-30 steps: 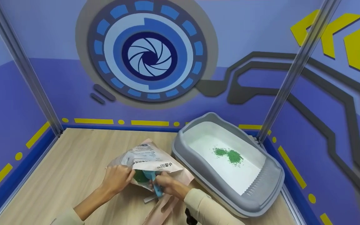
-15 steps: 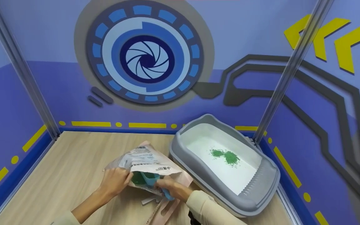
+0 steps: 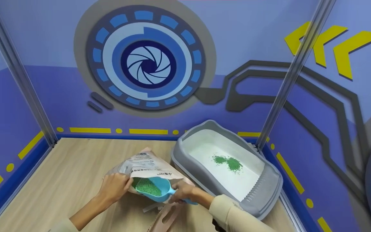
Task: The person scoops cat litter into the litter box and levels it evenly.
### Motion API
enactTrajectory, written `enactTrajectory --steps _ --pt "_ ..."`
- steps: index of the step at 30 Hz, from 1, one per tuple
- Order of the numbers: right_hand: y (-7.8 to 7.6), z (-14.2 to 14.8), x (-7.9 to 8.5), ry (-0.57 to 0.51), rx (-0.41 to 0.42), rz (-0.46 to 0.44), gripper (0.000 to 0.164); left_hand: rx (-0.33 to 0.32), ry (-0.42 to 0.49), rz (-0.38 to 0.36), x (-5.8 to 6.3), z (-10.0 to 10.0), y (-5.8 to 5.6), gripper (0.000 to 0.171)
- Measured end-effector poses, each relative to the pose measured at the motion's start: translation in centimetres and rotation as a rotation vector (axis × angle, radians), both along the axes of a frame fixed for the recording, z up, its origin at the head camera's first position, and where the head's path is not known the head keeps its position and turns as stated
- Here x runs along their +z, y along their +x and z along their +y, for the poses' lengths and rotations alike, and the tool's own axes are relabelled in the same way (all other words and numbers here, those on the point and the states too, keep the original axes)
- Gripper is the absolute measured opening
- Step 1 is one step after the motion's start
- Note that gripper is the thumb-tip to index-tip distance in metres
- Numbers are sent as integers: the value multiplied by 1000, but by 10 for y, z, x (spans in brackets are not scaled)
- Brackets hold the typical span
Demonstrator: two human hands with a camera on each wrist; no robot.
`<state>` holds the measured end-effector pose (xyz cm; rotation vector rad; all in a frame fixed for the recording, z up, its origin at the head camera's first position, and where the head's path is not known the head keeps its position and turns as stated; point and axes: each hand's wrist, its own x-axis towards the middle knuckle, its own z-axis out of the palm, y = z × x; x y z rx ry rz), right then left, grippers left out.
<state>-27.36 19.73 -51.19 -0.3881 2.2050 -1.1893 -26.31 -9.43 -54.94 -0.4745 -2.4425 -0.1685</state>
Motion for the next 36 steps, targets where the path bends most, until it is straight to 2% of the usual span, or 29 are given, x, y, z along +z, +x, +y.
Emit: enactTrajectory --steps 5,11,15,21,24,29,36 --pt "3 15 8 -16 14 24 27 14 24 -16 1 -3 1 44" --pt "-4 35 28 3 61 70 21 14 50 -28 1 -5 2 44" --pt "-14 50 49 36 128 68 6 6 67 -37 1 -5 2 45" --pt "-38 82 82 57 166 81 11 -12 78 -39 0 -4 3 45" --pt "-51 98 94 68 148 92 4 -33 88 -32 -2 -4 5 45" --pt "-69 125 106 50 78 104 5 -61 89 -31 -6 -5 8 44" --pt "-77 156 110 59 -60 189 14 -85 65 -21 -12 -4 11 45"
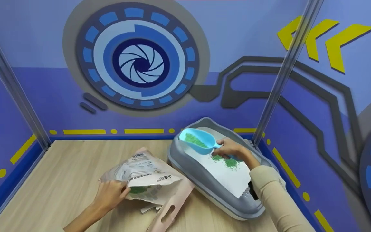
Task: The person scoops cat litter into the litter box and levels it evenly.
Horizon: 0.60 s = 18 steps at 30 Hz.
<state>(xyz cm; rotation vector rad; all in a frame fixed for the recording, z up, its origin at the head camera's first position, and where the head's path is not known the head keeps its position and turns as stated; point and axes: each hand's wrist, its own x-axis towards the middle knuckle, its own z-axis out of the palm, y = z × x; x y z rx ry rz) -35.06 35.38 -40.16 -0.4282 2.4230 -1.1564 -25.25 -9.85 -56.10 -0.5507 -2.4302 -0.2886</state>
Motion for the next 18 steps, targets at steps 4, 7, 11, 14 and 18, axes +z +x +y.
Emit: enactTrajectory --steps 4,7,11,14,18 --pt "-1 9 -9 -25 -94 -7 24 12 -15 23 -2 -1 2 45" --pt "0 11 -17 -44 -168 -31 30 20 -22 22 -3 -2 2 44" --pt "0 10 -28 -75 -259 -103 17 25 -25 7 -4 -2 4 42" --pt "0 9 -36 -89 -295 -159 23 27 -13 -10 -5 -2 4 41" --pt "-1 16 -50 -83 -330 -204 22 23 -2 -22 -5 1 2 41"
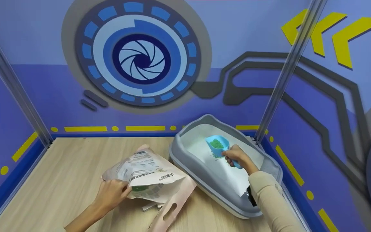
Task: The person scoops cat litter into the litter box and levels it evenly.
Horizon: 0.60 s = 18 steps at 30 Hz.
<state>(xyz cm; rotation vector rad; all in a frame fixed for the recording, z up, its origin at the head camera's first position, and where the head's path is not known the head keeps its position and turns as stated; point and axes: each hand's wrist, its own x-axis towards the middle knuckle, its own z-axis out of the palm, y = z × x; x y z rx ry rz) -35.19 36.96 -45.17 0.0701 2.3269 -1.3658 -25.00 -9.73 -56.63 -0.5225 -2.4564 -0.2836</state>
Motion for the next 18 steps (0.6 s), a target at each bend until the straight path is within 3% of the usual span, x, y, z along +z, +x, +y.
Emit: enactTrajectory --steps 9,18 --pt "-6 17 -29 90 -42 -111 26 -12 -29 9 -1 4 -3 42" --pt "-17 11 -28 138 -11 -132 21 8 -39 32 -3 -2 -2 41"
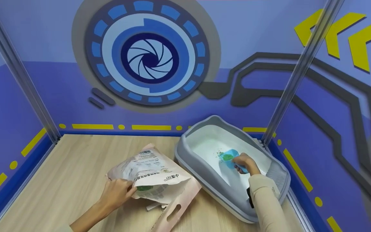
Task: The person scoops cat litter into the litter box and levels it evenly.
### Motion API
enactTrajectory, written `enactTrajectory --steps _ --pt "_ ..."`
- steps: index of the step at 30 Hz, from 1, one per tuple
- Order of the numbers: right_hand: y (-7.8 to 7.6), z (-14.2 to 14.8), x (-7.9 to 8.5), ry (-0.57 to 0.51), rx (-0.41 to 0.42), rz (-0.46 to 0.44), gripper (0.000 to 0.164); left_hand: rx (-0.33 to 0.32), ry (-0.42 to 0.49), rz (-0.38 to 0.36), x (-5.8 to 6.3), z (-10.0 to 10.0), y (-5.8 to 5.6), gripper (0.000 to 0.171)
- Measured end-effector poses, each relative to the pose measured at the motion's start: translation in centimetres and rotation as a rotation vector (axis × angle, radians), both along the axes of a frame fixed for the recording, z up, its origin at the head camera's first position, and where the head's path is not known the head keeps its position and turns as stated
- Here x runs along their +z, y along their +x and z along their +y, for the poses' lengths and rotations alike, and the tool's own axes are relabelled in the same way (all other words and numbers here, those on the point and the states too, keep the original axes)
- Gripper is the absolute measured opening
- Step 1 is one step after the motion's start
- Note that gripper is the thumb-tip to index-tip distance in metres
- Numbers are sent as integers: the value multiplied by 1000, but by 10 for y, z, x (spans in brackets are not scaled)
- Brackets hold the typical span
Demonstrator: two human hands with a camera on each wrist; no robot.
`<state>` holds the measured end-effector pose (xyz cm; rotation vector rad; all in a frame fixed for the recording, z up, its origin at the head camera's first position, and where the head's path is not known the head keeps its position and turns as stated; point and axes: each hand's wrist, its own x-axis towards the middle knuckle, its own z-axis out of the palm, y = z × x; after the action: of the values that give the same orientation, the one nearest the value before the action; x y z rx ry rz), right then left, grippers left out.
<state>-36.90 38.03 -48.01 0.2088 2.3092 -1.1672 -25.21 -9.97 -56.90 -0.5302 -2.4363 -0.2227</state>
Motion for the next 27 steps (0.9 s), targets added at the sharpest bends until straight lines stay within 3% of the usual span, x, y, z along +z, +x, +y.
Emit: enactTrajectory --steps 9,17,27 --pt "-13 0 5 -35 -32 -63 24 -17 10 1 0 -1 1 40" --pt "-7 13 11 56 -46 -74 25 -26 10 -5 -1 0 0 40" --pt "3 26 24 216 -1 -94 28 -23 -5 13 -1 0 0 41"
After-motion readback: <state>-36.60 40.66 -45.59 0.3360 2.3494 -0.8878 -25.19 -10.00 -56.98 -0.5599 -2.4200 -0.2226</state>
